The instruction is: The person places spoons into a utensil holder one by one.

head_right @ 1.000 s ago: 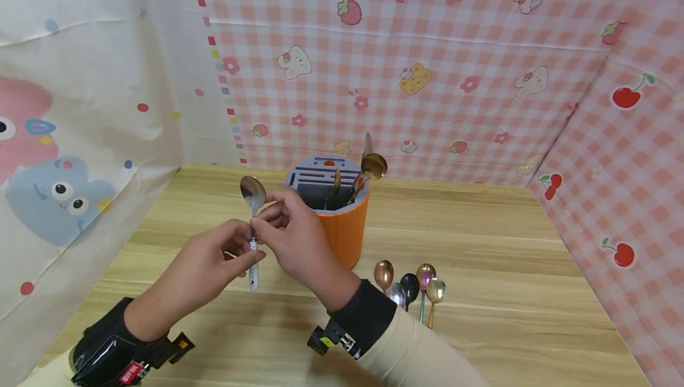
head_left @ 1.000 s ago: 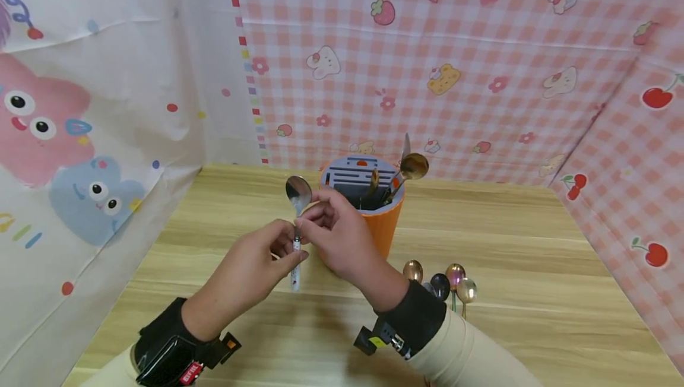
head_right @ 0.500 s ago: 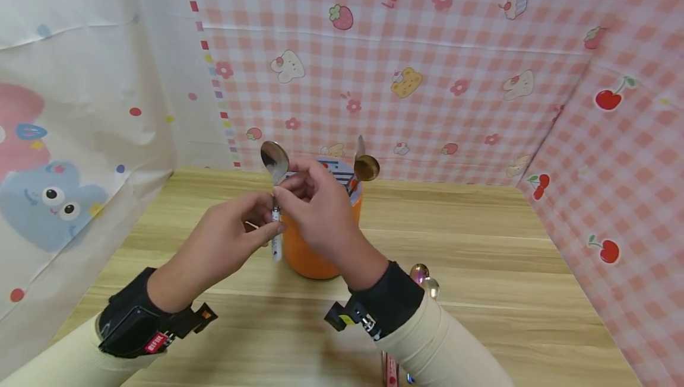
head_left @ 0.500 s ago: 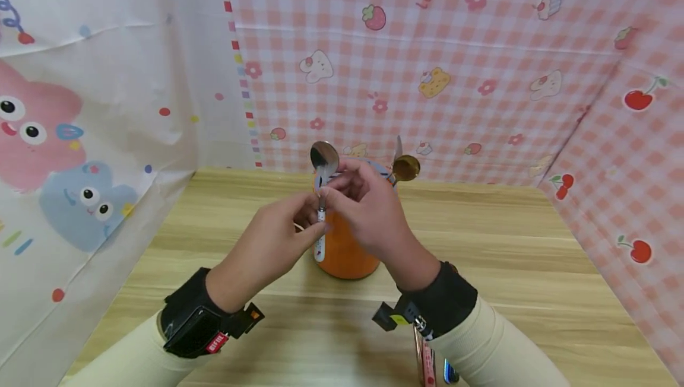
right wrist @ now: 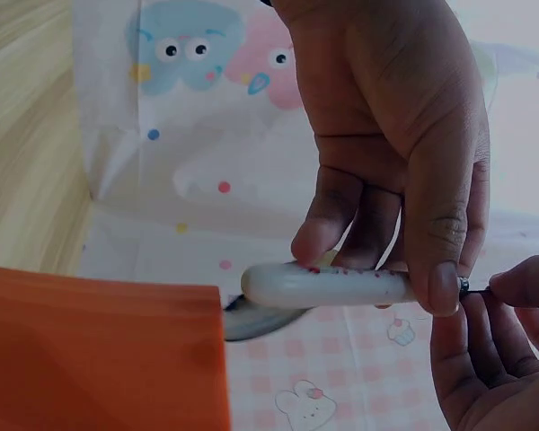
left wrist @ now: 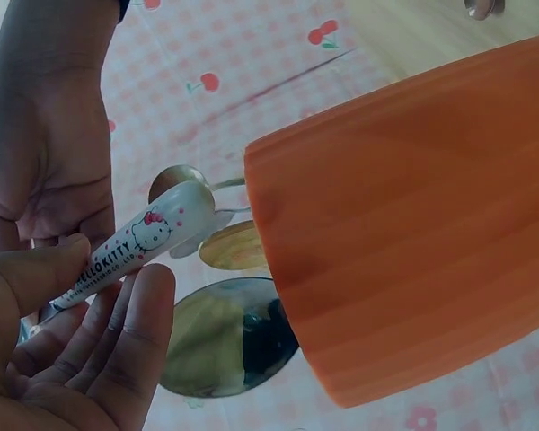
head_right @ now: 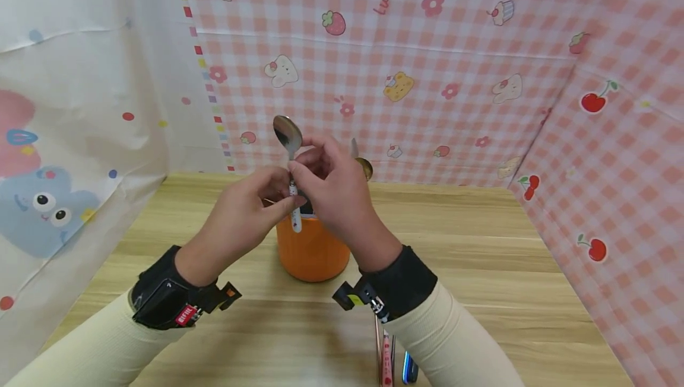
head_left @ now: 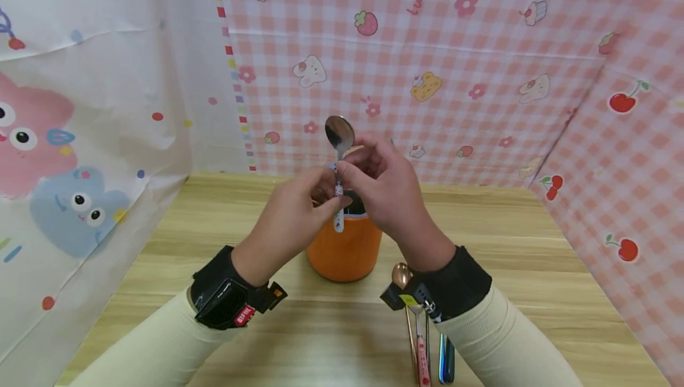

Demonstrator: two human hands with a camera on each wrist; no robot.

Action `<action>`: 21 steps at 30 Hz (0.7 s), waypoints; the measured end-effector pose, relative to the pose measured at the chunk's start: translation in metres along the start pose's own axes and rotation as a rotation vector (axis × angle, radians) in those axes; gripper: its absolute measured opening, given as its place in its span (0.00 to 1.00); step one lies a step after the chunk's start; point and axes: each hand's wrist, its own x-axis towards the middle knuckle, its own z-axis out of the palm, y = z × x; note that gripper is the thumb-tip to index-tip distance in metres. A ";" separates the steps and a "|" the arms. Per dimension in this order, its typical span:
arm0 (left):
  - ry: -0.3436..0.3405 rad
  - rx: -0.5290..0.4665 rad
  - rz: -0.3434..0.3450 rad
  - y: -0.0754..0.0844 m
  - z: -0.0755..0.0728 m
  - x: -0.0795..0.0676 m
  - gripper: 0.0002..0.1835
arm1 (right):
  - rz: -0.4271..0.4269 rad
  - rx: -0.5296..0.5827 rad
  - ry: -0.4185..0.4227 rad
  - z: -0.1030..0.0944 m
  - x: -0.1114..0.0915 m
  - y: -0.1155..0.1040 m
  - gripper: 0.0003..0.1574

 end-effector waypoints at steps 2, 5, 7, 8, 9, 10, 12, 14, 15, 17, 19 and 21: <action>0.007 0.008 0.010 0.000 0.001 0.003 0.09 | -0.003 -0.024 0.017 -0.001 0.001 0.000 0.19; 0.012 0.021 0.019 -0.001 0.003 0.008 0.11 | -0.007 -0.044 0.038 -0.001 0.002 0.000 0.20; 0.014 0.030 0.023 -0.003 0.004 0.011 0.13 | -0.010 -0.043 0.040 -0.001 0.002 0.000 0.20; 0.015 0.032 0.023 -0.004 0.005 0.012 0.15 | -0.008 -0.043 0.039 0.000 0.002 0.002 0.20; 0.015 0.032 0.021 -0.005 0.005 0.012 0.16 | -0.007 -0.042 0.037 0.000 0.002 0.002 0.20; 0.017 0.037 0.020 -0.006 0.005 0.013 0.16 | -0.004 -0.046 0.034 0.000 0.002 0.003 0.20; 0.016 0.046 0.007 -0.008 0.006 0.014 0.17 | 0.006 -0.047 0.025 0.001 0.002 0.006 0.19; 0.009 0.049 -0.009 -0.011 0.007 0.015 0.16 | 0.020 -0.054 0.021 0.002 0.001 0.009 0.20; 0.003 0.049 -0.016 -0.012 0.007 0.015 0.16 | 0.027 -0.063 0.020 0.002 0.000 0.010 0.20; -0.007 0.048 -0.030 -0.014 0.009 0.015 0.16 | 0.047 -0.076 0.017 0.003 -0.002 0.013 0.20; -0.015 0.044 -0.034 -0.016 0.010 0.015 0.13 | 0.064 -0.088 0.010 0.004 -0.003 0.016 0.20; -0.015 0.039 -0.028 -0.017 0.011 0.015 0.10 | 0.077 -0.103 0.004 0.004 -0.005 0.019 0.19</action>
